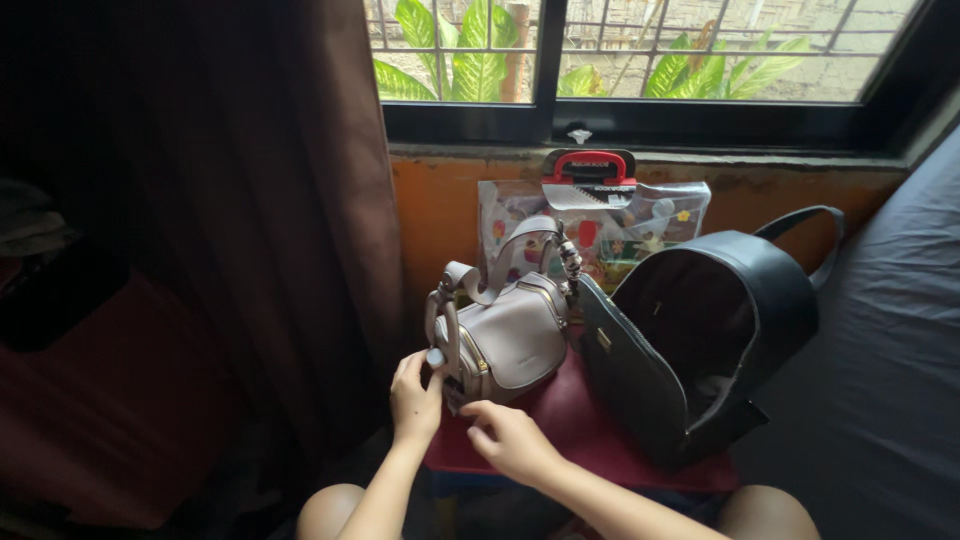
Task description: The person sits on the floor and organizes items by transferring them from a beige handbag to a black backpack. They handle various small items including bottles, a pouch, and a comb, placing them into the backpack or on a nearby pink stool.
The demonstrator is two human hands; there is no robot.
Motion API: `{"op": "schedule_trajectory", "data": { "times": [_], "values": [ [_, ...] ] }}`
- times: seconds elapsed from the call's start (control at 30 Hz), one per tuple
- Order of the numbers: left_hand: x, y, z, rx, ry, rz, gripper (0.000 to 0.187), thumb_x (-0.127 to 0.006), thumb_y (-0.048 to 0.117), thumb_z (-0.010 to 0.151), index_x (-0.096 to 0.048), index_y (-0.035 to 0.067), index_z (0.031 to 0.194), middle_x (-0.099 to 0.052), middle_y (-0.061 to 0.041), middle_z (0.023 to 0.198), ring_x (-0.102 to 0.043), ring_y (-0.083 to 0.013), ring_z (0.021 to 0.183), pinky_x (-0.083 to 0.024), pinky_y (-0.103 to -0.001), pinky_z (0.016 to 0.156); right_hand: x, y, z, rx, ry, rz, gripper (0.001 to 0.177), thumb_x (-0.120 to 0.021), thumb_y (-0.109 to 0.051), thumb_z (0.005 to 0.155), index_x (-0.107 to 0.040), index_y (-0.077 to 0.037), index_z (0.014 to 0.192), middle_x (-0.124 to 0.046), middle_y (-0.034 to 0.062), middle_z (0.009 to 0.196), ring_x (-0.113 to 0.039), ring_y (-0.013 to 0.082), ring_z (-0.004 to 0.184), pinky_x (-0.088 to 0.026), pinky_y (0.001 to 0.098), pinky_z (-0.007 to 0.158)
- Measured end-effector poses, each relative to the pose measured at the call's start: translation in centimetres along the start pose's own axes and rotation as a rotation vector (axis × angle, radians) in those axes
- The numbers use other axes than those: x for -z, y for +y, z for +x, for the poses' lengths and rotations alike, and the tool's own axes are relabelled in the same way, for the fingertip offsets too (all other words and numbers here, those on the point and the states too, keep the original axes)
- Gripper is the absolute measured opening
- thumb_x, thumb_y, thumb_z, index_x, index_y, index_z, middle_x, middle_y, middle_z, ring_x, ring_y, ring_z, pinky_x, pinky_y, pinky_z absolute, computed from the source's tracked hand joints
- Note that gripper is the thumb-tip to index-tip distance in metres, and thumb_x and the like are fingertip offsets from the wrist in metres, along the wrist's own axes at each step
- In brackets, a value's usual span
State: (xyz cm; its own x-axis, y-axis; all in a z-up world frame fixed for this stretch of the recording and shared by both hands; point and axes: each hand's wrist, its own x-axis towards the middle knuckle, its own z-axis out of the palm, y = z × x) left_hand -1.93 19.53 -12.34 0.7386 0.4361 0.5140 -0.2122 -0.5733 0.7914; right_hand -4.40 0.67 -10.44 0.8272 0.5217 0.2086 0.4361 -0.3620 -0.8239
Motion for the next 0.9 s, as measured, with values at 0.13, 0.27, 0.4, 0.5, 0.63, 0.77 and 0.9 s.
{"op": "schedule_trajectory", "data": {
  "times": [0.13,0.27,0.4,0.5,0.63,0.77,0.9],
  "values": [
    [0.6,1.7,0.0,-0.007,0.034,-0.012,0.026,-0.069,0.016,0.091,-0.068,0.003,0.113,-0.069,-0.016,0.115,-0.067,-0.0369,0.104,-0.054,-0.042,0.087,-0.5,-2.3,0.8,0.047,-0.001,-0.099,0.034,-0.069,-0.013,0.086,-0.067,-0.005,0.119,-0.075,0.013,0.099,-0.074,0.0248,0.086,-0.058,0.0344,0.079],
    [1.7,3.6,0.5,-0.095,0.162,-0.162,0.029,-0.063,0.024,0.098,-0.062,0.0,0.116,-0.065,-0.016,0.112,-0.069,-0.0314,0.097,-0.057,-0.038,0.083,-0.5,-2.3,0.7,0.081,0.029,-0.102,0.029,-0.069,-0.014,0.088,-0.071,-0.007,0.115,-0.075,0.0134,0.1,-0.075,0.0269,0.086,-0.059,0.0365,0.078],
    [3.6,4.6,1.5,0.067,0.147,-0.665,0.031,-0.051,0.028,0.111,-0.059,0.001,0.124,-0.064,-0.012,0.103,-0.063,-0.0223,0.088,-0.053,-0.036,0.083,0.2,-2.8,0.4,0.105,0.08,-0.409,0.03,-0.068,-0.014,0.089,-0.07,-0.012,0.118,-0.074,0.0107,0.095,-0.071,0.0268,0.087,-0.055,0.0378,0.078],
    [5.0,5.0,2.9,0.398,0.125,-1.125,0.029,-0.043,0.034,0.1,-0.056,0.01,0.11,-0.069,-0.007,0.101,-0.073,-0.0171,0.09,-0.06,-0.034,0.078,0.2,-2.8,0.7,0.405,0.06,-0.771,0.029,-0.065,-0.014,0.092,-0.07,-0.012,0.12,-0.07,0.0087,0.101,-0.065,0.0261,0.1,-0.048,0.0401,0.092],
    [4.7,3.8,2.4,0.554,0.166,-1.103,0.024,-0.055,0.036,0.099,-0.056,0.012,0.099,-0.057,-0.003,0.081,-0.057,-0.0118,0.065,-0.052,-0.032,0.059,-1.4,-2.7,2.7,0.853,0.291,-1.227,0.034,-0.062,-0.019,0.085,-0.072,-0.009,0.116,-0.063,0.0032,0.127,-0.05,0.0231,0.131,-0.029,0.0437,0.118],
    [3.7,1.3,1.0,0.489,0.193,-0.92,0.022,-0.071,0.026,0.095,-0.055,0.01,0.094,-0.053,0.001,0.072,-0.05,-0.0071,0.057,-0.044,-0.025,0.051,-2.2,-2.2,4.6,0.829,0.071,-1.601,0.032,-0.061,-0.024,0.078,-0.076,-0.008,0.101,-0.065,0.0056,0.132,-0.045,0.028,0.141,-0.017,0.049,0.121],
    [3.9,-0.3,0.6,0.49,0.232,-0.806,0.02,-0.073,0.022,0.093,-0.058,0.009,0.092,-0.054,0.0,0.07,-0.051,-0.0068,0.056,-0.045,-0.024,0.051,-2.1,-2.0,6.5,0.899,-0.006,-1.532,0.029,-0.059,-0.026,0.085,-0.076,-0.007,0.099,-0.07,0.0083,0.114,-0.047,0.0341,0.138,-0.016,0.05,0.124]
  ]
}}
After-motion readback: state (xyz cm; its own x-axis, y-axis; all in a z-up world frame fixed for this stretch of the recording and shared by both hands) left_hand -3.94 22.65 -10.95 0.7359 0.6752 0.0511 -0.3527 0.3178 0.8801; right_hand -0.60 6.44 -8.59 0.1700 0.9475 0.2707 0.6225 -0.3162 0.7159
